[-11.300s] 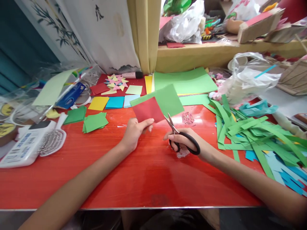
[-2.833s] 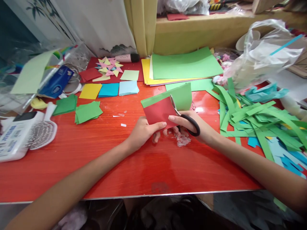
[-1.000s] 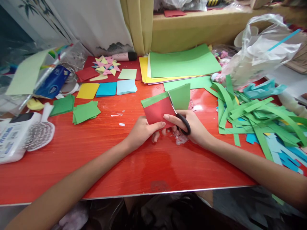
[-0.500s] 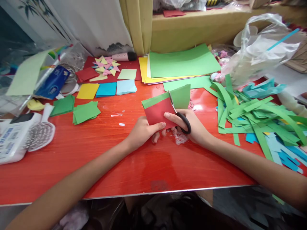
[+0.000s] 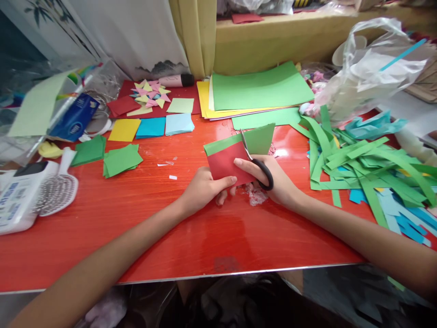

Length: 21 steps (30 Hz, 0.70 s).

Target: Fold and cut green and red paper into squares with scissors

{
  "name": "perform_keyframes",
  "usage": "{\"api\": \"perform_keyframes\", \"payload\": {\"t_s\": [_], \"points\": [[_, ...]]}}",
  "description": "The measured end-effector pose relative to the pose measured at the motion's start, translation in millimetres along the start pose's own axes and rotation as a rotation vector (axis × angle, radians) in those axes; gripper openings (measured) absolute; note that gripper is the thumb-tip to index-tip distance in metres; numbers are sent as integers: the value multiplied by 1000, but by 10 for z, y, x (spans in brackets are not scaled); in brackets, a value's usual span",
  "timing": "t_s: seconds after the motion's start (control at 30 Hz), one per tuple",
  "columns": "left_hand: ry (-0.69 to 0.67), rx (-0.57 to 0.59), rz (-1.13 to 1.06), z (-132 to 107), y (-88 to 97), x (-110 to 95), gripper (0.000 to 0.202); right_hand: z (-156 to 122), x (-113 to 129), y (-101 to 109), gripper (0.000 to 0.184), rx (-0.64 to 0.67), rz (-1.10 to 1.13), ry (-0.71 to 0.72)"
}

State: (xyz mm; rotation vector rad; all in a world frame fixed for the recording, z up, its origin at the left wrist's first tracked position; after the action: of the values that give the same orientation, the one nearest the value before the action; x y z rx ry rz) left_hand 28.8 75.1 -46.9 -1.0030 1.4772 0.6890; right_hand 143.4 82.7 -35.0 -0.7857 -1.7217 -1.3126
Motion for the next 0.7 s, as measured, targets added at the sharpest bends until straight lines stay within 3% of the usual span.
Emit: {"api": "perform_keyframes", "payload": {"t_s": [0.7], "points": [[25, 36, -16, 2, -13, 15, 29, -14, 22, 10, 49, -29, 5, 14]]}}
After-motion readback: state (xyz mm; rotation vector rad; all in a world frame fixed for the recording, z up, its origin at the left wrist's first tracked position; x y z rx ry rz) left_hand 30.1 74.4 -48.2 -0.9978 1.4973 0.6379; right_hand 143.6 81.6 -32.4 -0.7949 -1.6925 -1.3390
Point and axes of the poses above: each hand's wrist, its own z-axis towards the middle knuckle, its own y-axis out of the back of the hand, x = y × z, the point moved 8 cm from there along z, towards the middle knuckle, and after that the axes turned 14 degrees about -z, right-handed, at the moved point
